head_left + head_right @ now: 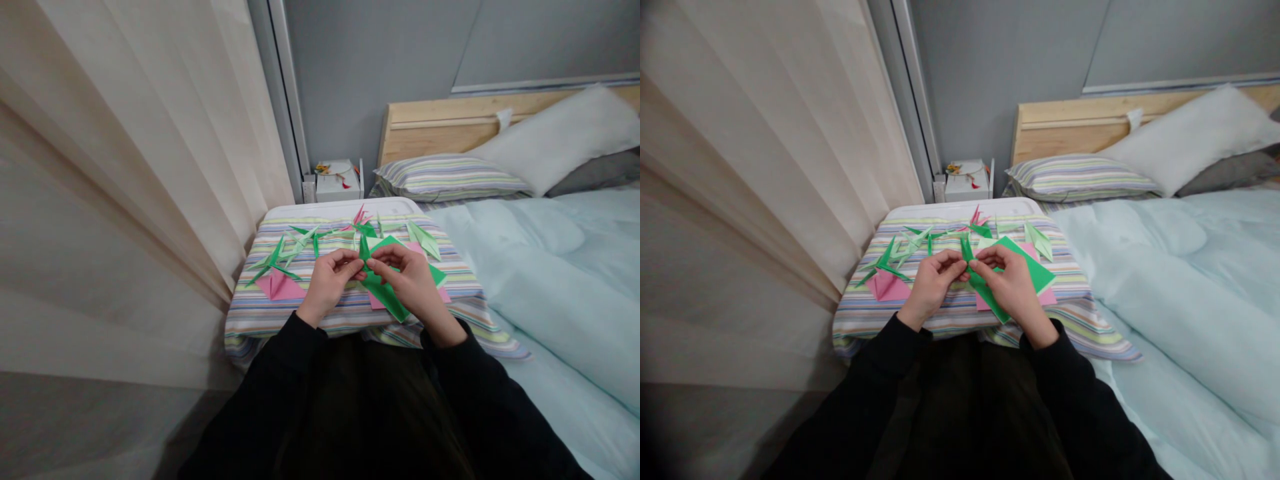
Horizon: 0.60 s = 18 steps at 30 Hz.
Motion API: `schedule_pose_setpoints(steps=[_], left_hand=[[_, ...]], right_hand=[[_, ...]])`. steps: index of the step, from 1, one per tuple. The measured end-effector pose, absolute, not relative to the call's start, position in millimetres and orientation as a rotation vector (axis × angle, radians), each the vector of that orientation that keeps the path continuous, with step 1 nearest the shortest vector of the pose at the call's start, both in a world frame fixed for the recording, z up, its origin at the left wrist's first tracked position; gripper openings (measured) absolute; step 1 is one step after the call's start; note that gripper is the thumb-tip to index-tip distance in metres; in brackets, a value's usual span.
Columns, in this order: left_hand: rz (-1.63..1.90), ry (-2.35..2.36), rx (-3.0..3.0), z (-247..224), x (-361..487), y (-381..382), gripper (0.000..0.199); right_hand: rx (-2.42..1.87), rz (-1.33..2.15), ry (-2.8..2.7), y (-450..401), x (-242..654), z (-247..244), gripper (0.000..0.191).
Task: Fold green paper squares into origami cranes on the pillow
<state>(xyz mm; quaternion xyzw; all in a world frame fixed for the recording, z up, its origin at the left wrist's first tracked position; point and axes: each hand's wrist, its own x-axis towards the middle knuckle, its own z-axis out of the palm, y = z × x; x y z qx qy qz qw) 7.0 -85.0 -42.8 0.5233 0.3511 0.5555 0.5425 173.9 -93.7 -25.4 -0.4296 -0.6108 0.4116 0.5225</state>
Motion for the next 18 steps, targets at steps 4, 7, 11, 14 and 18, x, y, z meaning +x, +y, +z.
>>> schedule_pose_setpoints(steps=[4,7,11,14,18], left_hand=[[1.372,0.875,1.245,-42.9,7.7,-85.8,0.035],[1.362,0.866,1.215,-40.8,7.4,-87.3,0.031],[1.324,0.814,1.158,-39.1,6.8,-87.5,0.030],[1.324,0.821,1.131,-39.3,7.6,-86.0,0.032],[1.327,0.840,1.129,-40.4,8.6,-84.1,0.037]], right_hand=[[-1.084,0.804,-1.651,-96.4,165.8,-25.9,0.022],[-1.122,0.669,-1.741,-96.3,162.9,-23.7,0.020],[-1.079,0.721,-1.756,-94.0,168.2,-24.4,0.025],[-1.036,0.799,-1.722,-93.7,173.3,-28.0,0.020],[-0.991,0.877,-1.653,-96.0,172.2,-31.7,0.017]])
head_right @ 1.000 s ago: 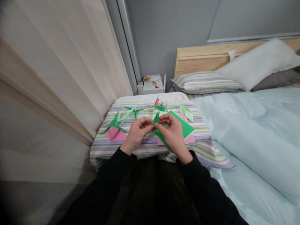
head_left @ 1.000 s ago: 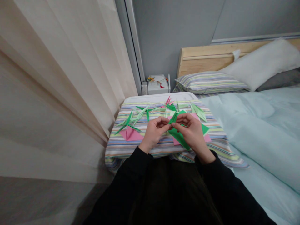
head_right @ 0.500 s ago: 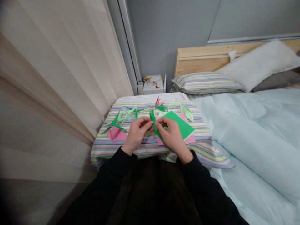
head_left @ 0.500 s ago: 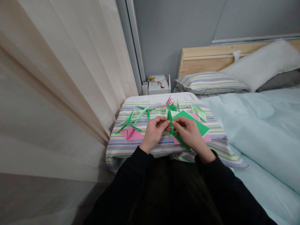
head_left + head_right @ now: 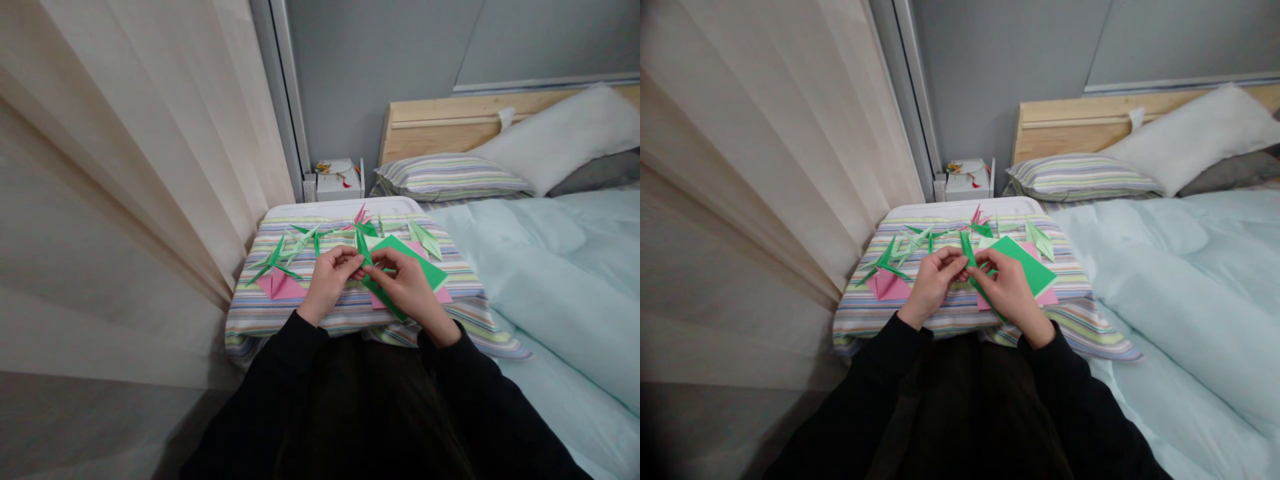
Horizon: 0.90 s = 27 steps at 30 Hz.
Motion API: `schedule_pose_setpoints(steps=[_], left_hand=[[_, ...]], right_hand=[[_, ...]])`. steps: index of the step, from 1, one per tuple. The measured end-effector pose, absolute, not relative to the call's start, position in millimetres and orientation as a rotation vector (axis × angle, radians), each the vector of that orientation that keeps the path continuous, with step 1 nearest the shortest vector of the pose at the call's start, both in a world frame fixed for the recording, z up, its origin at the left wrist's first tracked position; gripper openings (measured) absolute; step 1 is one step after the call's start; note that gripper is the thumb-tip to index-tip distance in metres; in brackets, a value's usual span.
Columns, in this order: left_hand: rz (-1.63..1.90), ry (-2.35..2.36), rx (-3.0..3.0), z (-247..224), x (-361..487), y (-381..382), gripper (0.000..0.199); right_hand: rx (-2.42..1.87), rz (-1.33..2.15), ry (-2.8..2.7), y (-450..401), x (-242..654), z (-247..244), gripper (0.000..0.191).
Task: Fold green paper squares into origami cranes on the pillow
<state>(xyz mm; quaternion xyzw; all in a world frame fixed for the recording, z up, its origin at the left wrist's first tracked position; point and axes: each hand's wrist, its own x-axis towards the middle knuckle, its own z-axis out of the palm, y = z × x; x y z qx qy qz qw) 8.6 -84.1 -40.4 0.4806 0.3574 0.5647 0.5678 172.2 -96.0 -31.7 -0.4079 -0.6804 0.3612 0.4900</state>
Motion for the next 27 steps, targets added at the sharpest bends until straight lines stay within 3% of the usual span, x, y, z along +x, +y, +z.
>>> schedule_pose_setpoints(steps=[9,19,27], left_hand=[[1.280,0.804,1.245,-38.3,7.1,-87.0,0.033],[1.325,0.802,1.169,-39.2,8.0,-86.7,0.030],[1.400,0.839,1.089,-41.6,7.6,-84.6,0.029]], right_hand=[[-0.958,1.222,-1.327,-94.7,165.4,-34.4,0.030],[-1.062,0.887,-1.621,-92.8,175.8,-28.9,0.015],[-0.949,1.192,-1.401,-99.4,167.5,-33.7,0.030]])
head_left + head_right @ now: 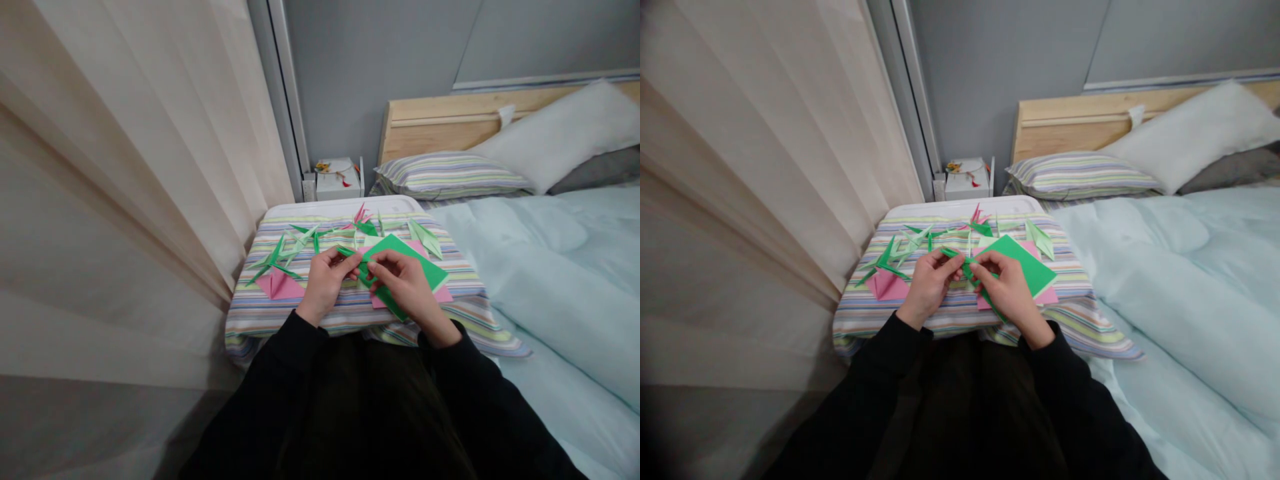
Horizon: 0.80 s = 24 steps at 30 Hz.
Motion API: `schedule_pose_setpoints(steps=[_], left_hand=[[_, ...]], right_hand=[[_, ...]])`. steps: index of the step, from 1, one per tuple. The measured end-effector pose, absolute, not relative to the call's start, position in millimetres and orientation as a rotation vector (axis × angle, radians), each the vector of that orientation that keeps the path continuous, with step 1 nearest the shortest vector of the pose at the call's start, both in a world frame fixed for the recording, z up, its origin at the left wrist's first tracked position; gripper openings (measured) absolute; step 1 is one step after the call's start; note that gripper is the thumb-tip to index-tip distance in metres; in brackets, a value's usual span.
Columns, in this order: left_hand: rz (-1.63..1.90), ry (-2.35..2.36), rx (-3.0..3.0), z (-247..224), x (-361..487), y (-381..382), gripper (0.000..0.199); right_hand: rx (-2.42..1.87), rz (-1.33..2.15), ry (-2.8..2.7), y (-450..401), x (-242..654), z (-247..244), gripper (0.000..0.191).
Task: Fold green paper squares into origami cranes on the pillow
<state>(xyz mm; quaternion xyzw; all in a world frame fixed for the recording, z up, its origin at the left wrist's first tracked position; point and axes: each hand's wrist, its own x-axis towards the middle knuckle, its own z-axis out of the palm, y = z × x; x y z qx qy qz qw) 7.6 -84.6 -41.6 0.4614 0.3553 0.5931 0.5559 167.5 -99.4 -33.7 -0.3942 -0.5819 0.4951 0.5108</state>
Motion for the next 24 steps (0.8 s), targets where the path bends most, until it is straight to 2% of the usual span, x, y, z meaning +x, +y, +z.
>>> schedule_pose_setpoints(steps=[4,11,16,20,24], left_hand=[[1.427,0.875,1.098,-44.7,7.7,-83.9,0.030],[1.420,0.831,1.118,-47.2,6.8,-83.5,0.030],[1.571,0.830,1.107,-43.4,7.9,-84.8,0.041],[1.520,0.842,1.204,-41.4,7.5,-86.1,0.030],[1.392,0.777,1.251,-41.9,5.8,-87.0,0.027]], right_hand=[[-0.952,1.160,-1.360,-104.1,161.9,-33.4,0.036],[-0.998,0.935,-1.405,-110.8,155.2,-32.6,0.028],[-1.023,0.751,-1.477,-112.1,155.3,-38.3,0.022],[-0.989,0.595,-1.620,-116.7,161.2,-30.9,0.012],[-0.921,0.714,-1.674,-118.2,170.0,-26.2,0.017]])
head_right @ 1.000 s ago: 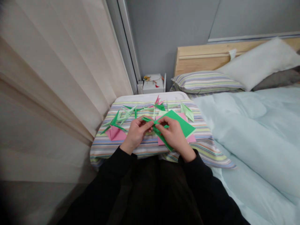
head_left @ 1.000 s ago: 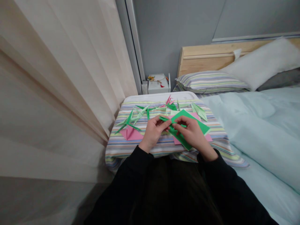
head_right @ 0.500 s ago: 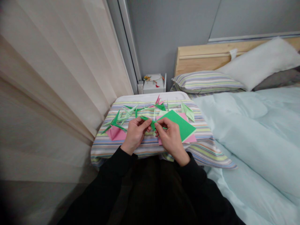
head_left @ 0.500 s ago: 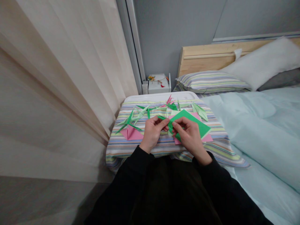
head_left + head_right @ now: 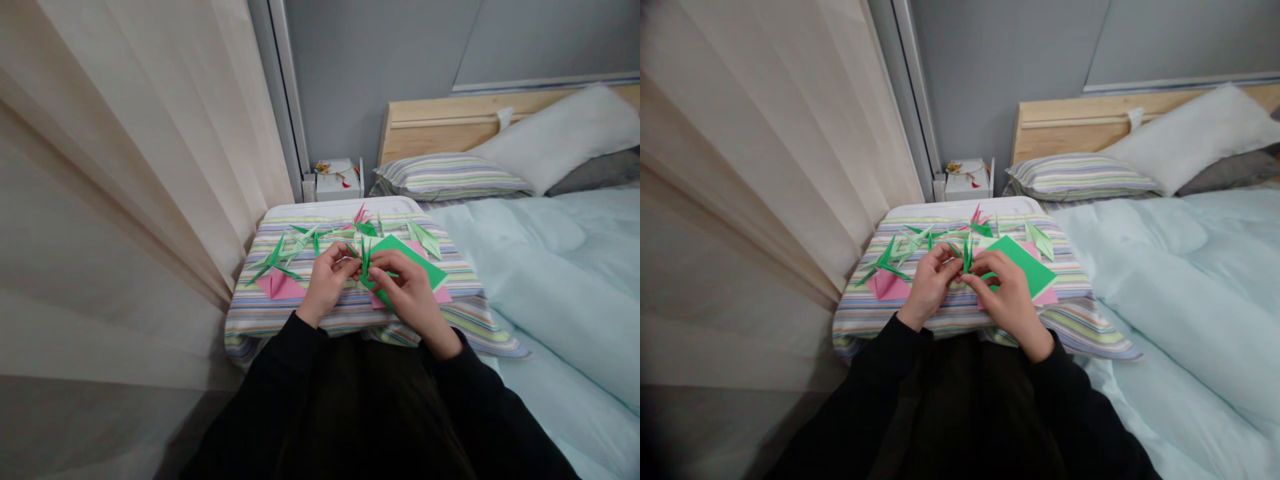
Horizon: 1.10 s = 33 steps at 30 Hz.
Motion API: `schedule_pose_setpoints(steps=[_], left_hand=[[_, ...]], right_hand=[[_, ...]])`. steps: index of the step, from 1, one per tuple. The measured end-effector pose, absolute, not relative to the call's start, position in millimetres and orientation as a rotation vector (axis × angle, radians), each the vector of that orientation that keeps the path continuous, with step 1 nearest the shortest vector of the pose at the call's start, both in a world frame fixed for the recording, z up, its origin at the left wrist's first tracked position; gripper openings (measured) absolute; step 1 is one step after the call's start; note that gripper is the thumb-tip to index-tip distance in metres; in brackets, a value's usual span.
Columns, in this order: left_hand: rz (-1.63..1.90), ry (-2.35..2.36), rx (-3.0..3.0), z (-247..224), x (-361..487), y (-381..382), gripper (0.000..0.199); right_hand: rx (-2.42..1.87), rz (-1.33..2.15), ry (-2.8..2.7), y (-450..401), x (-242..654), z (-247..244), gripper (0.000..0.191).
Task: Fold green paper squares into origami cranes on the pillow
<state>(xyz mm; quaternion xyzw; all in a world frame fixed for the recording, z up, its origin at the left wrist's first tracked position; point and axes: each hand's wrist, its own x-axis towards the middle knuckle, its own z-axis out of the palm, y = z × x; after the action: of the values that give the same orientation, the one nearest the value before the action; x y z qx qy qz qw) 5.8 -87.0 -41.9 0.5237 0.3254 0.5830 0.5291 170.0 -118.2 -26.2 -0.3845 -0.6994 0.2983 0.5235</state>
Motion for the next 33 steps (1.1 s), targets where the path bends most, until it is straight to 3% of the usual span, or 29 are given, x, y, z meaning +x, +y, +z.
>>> schedule_pose_setpoints(steps=[10,19,33], left_hand=[[1.380,0.704,1.236,-43.1,4.7,-88.5,0.032],[1.407,0.798,1.247,-42.5,5.7,-90.1,0.022],[1.305,0.807,1.325,-41.4,7.2,-84.0,0.040]], right_hand=[[-0.965,0.935,-1.395,-103.5,170.9,-39.3,0.039],[-0.936,1.036,-1.214,-95.8,178.6,-39.9,0.037],[-0.888,0.952,-1.501,-103.8,177.9,-24.5,0.026]])
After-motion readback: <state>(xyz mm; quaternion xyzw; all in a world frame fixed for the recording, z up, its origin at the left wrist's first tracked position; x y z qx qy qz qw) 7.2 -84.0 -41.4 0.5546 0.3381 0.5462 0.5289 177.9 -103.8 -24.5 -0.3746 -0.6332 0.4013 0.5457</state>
